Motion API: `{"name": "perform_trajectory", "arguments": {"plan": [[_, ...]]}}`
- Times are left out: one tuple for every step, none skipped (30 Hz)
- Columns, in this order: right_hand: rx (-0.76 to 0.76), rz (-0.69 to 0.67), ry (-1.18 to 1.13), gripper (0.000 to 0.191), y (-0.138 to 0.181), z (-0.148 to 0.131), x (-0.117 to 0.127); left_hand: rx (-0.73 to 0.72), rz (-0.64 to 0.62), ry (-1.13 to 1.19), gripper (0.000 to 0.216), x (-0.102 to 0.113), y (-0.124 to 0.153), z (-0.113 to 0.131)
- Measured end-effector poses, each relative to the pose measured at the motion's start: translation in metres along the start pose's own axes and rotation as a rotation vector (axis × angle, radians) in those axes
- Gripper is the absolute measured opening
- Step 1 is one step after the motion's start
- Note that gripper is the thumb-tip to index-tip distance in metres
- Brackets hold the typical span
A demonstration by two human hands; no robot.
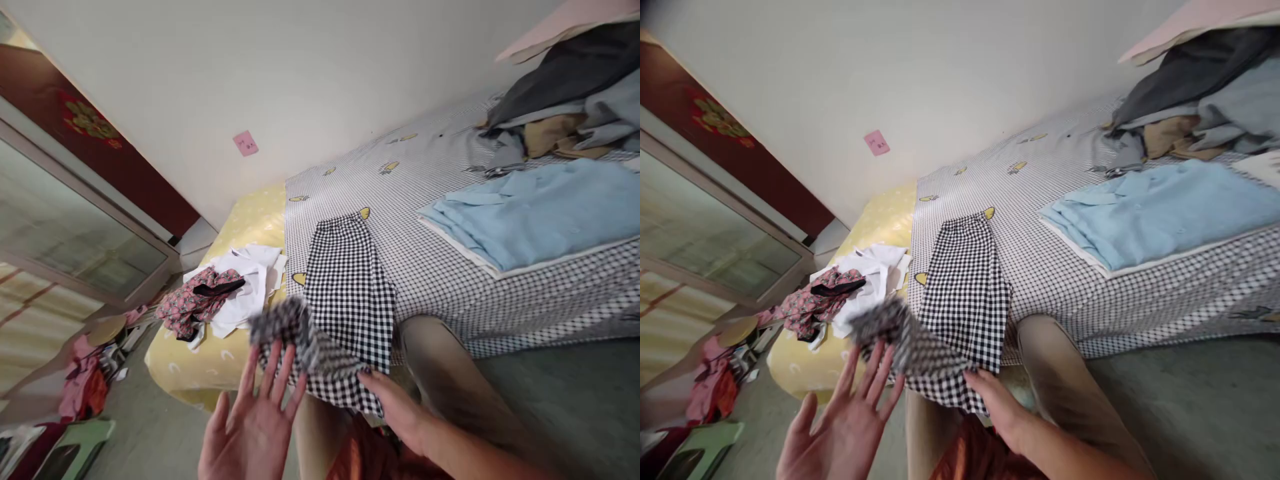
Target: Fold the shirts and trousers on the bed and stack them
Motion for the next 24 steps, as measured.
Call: {"name": "perform_trajectory", "arguments": {"plan": [[-0.056,0.029,-0.128,0.051,-0.002,0.0,0.003,-0.021,0.005,0.086,0.068,-0.008,-0.004,0.007],[-0.092,0.044,-0.224,0.056,-0.004,-0.001,0.005,-0.028,0.027,0.151,0.062,-0.013,-0.009,0.01],[-0.111,0.053,-0.287,0.058,-0.005,-0.002,0.008,-0.023,0.071,0.193,0.055,-0.014,-0.014,0.007],[-0.117,0.063,-0.322,0.059,-0.005,-0.002,0.01,-0.004,0.13,0.201,0.046,-0.011,-0.019,-0.001],[-0.115,0.077,-0.338,0.059,-0.004,-0.002,0.013,0.025,0.202,0.173,0.038,-0.004,-0.024,-0.014],[-0.112,0.087,-0.343,0.058,-0.003,-0.001,0.016,0.047,0.283,0.135,0.032,0.005,-0.029,-0.029],[-0.114,0.091,-0.345,0.058,-0.001,0.001,0.018,0.067,0.339,0.095,0.03,0.014,-0.033,-0.046],[-0.125,0.085,-0.348,0.059,0.0,0.003,0.019,0.089,0.385,0.043,0.03,0.024,-0.036,-0.063],[-0.138,0.075,-0.355,0.06,0.002,0.004,0.02,0.097,0.418,-0.017,0.033,0.033,-0.038,-0.078],[-0.151,0.068,-0.365,0.061,0.003,0.006,0.02,0.109,0.443,-0.085,0.037,0.041,-0.038,-0.091],[-0.163,0.07,-0.377,0.061,0.004,0.007,0.021,0.12,0.449,-0.154,0.041,0.047,-0.037,-0.101],[-0.174,0.082,-0.387,0.061,0.004,0.007,0.022,0.133,0.432,-0.215,0.045,0.051,-0.036,-0.108],[-0.183,0.099,-0.395,0.06,0.003,0.007,0.023,0.149,0.396,-0.259,0.048,0.052,-0.035,-0.113],[-0.188,0.117,-0.401,0.058,0.003,0.007,0.024,0.163,0.345,-0.284,0.052,0.051,-0.033,-0.116],[-0.185,0.131,-0.404,0.057,0.002,0.007,0.025,0.172,0.289,-0.291,0.056,0.049,-0.033,-0.118],[-0.179,0.142,-0.402,0.055,0.001,0.007,0.026,0.175,0.237,-0.287,0.059,0.046,-0.033,-0.118],[-0.17,0.148,-0.393,0.054,0.001,0.007,0.026,0.174,0.2,-0.278,0.061,0.043,-0.033,-0.118],[-0.163,0.15,-0.379,0.054,0.0,0.007,0.027,0.172,0.178,-0.272,0.063,0.04,-0.035,-0.118],[-0.155,0.152,-0.359,0.054,0.0,0.007,0.027,0.166,0.157,-0.276,0.064,0.036,-0.038,-0.118],[-0.148,0.154,-0.335,0.054,0.001,0.008,0.028,0.158,0.138,-0.291,0.064,0.033,-0.042,-0.119],[-0.141,0.153,-0.306,0.055,0.001,0.009,0.029,0.137,0.129,-0.323,0.063,0.029,-0.045,-0.119],[-0.135,0.154,-0.276,0.056,0.002,0.009,0.03,0.106,0.132,-0.367,0.062,0.025,-0.049,-0.118],[-0.13,0.152,-0.248,0.058,0.002,0.011,0.032,0.071,0.144,-0.409,0.058,0.022,-0.052,-0.118],[-0.128,0.152,-0.225,0.06,0.002,0.012,0.033,0.025,0.174,-0.455,0.052,0.019,-0.054,-0.116]]}}
Point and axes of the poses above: each hand's wrist, its own y-axis away from the middle knuckle, its own x-axis out of the back of the hand, z = x × y, the point moved 5 cm from there along -y, towards the middle knuckle, and after that the axes turned 7 degrees about -y, right-handed, at the moved point
